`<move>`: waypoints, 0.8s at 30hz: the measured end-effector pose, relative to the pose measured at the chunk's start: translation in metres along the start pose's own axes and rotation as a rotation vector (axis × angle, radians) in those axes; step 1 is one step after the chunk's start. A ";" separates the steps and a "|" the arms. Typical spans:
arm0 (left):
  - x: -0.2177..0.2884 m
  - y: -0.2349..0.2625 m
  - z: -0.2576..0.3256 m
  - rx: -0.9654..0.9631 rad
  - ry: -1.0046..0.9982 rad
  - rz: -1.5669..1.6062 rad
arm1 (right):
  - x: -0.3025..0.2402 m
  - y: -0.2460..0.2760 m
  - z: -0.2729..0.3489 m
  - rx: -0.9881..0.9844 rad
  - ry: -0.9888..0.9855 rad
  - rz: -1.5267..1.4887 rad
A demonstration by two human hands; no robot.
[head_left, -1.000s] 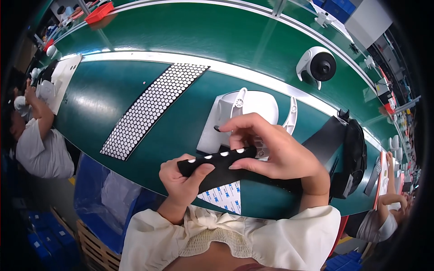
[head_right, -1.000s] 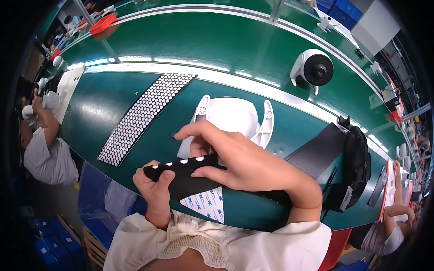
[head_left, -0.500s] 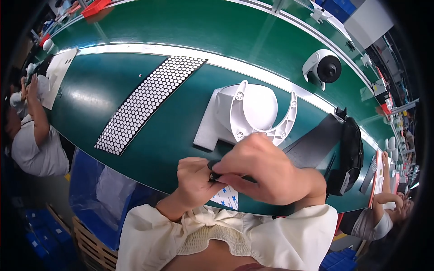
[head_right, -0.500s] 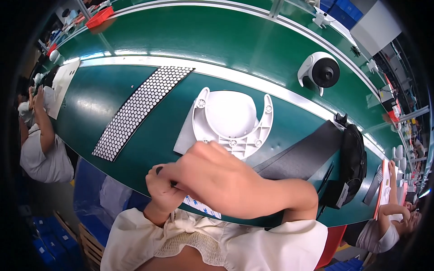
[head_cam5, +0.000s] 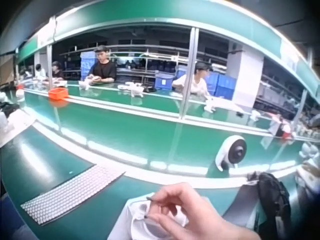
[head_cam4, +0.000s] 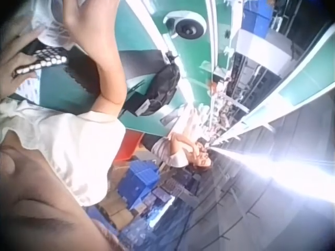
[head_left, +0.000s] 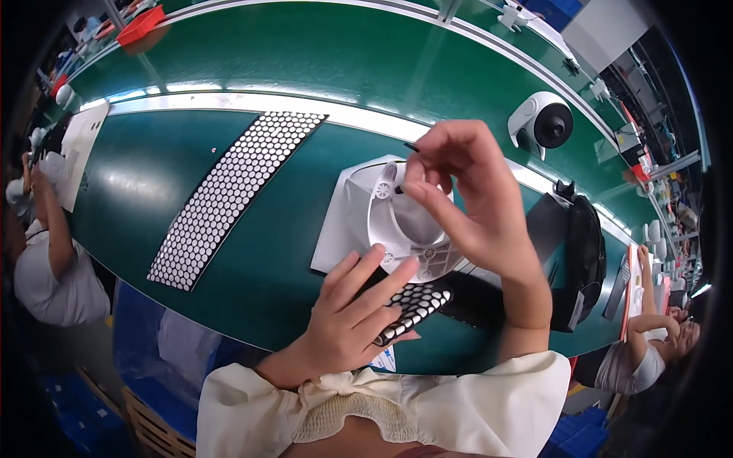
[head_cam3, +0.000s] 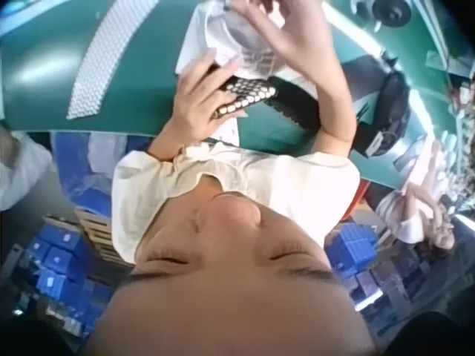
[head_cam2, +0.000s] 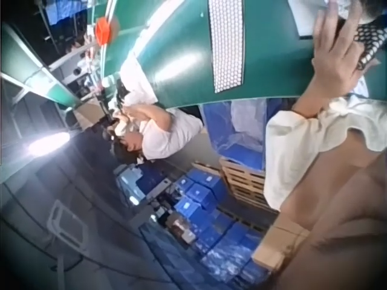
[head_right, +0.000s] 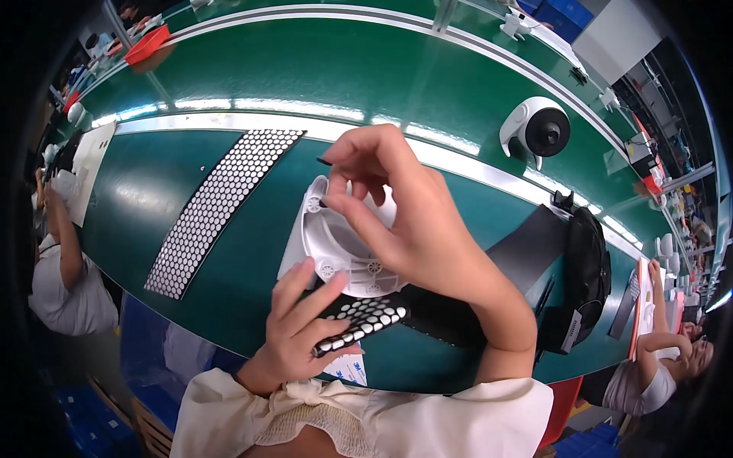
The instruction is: Assembling small black rubber pads onto the base of white plastic camera mounts on an assembly line.
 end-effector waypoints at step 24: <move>-0.003 -0.025 -0.005 -0.127 0.012 0.073 | -0.002 -0.013 -0.001 0.025 0.211 0.128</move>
Point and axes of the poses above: each hand's wrist, its own z-axis away from the middle knuckle, its own y-axis out of the back of the hand, x = y × z, the point moved 10 cm from there along -z, towards the middle knuckle
